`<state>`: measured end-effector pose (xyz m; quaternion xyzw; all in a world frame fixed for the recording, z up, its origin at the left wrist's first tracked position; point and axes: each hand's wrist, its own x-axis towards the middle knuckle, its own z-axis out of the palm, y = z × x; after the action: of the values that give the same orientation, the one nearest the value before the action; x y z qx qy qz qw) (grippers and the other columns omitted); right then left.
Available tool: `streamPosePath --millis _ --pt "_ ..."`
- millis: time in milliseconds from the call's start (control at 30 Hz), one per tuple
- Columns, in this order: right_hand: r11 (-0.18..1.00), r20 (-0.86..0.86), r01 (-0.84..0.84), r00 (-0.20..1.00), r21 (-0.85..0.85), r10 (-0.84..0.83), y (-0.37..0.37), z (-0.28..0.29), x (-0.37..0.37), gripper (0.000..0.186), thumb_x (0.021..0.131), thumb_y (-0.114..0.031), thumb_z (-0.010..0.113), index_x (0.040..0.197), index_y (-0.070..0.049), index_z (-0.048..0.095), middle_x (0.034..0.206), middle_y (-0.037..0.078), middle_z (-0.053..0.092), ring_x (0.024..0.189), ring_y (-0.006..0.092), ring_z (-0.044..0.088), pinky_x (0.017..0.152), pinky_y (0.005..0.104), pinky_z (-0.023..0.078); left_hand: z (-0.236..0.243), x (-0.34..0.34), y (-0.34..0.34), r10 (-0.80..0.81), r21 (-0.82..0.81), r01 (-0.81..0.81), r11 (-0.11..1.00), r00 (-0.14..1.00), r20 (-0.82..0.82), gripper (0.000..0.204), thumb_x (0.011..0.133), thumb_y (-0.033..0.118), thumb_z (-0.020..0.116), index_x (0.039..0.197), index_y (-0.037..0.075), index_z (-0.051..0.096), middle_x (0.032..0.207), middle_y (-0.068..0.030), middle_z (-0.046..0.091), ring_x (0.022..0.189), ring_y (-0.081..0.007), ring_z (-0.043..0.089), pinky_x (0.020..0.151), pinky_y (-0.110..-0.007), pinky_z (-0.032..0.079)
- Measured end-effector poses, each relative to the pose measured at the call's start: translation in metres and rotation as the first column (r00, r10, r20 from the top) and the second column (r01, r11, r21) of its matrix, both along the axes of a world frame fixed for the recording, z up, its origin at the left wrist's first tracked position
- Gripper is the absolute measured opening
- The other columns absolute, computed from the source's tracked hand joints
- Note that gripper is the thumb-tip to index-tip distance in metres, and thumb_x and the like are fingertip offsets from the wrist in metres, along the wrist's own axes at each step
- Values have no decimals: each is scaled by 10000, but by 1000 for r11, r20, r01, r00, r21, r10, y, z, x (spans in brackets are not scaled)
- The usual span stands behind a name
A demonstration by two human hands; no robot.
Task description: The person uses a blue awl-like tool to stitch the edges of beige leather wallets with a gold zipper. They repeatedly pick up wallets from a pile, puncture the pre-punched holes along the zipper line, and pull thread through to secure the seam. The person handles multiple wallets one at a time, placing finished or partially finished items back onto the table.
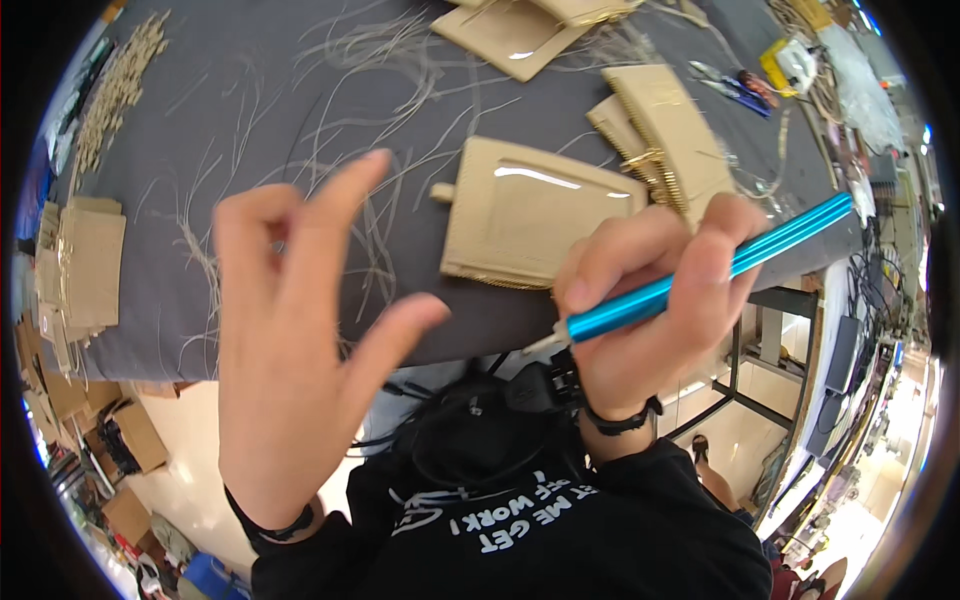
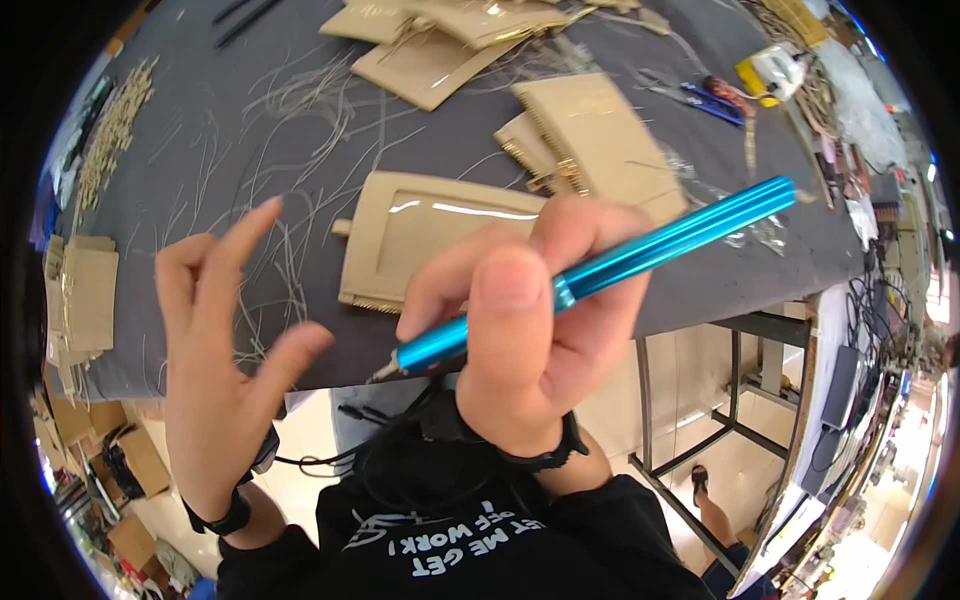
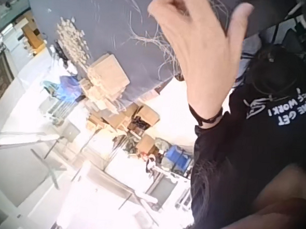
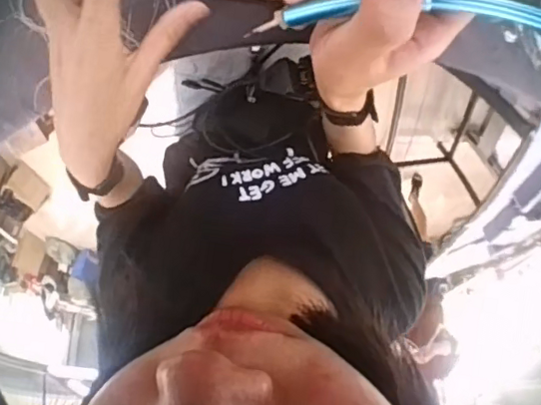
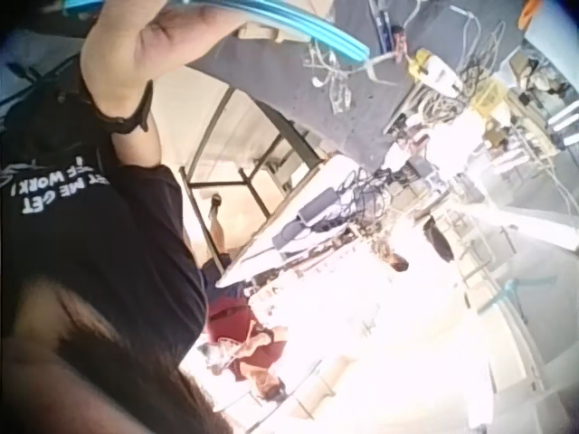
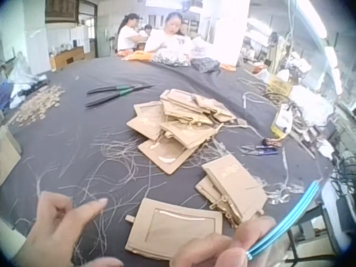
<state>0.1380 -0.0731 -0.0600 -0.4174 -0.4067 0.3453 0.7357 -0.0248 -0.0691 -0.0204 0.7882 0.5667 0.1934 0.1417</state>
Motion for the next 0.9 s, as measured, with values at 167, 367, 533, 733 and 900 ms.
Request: streamPosePath --millis 167,367,533,733,900 --pt "988 -169 25 986 153 1 -16 10 21 283 883 -242 493 909 -73 267 474 127 505 347 148 435 344 223 351 1 24 39 -394 16 407 913 893 -219 738 603 321 736 1251 105 457 932 -113 389 855 -269 419 781 -347 371" --pt "931 -210 322 935 171 -285 -34 27 59 176 905 -263 356 899 -89 330 426 23 370 275 91 238 231 225 186 27 22 54 -526 129 647 752 706 -474 487 656 253 681 1090 63 569 790 -51 410 732 -214 433 696 -318 361" --pt "872 -242 443 887 210 -392 -45 34 85 179 919 -240 329 929 -68 375 445 21 364 262 77 208 231 207 174 61 40 58 -457 288 617 732 759 -464 333 647 227 661 963 120 644 730 -39 389 662 -186 435 592 -306 372" --pt "876 -275 407 900 258 -337 -51 33 83 174 914 -231 342 907 -59 368 443 21 359 255 85 218 223 205 189 28 96 85 -560 367 591 719 804 -199 202 818 264 568 850 70 618 748 -35 451 601 -180 424 556 -298 375" --pt "895 -252 417 894 161 -371 -59 30 95 201 887 -264 386 912 -85 297 409 67 392 253 122 222 238 258 221 31 123 97 -238 -379 441 814 848 474 449 946 371 343 860 18 607 768 -16 559 557 -92 361 506 -244 330"
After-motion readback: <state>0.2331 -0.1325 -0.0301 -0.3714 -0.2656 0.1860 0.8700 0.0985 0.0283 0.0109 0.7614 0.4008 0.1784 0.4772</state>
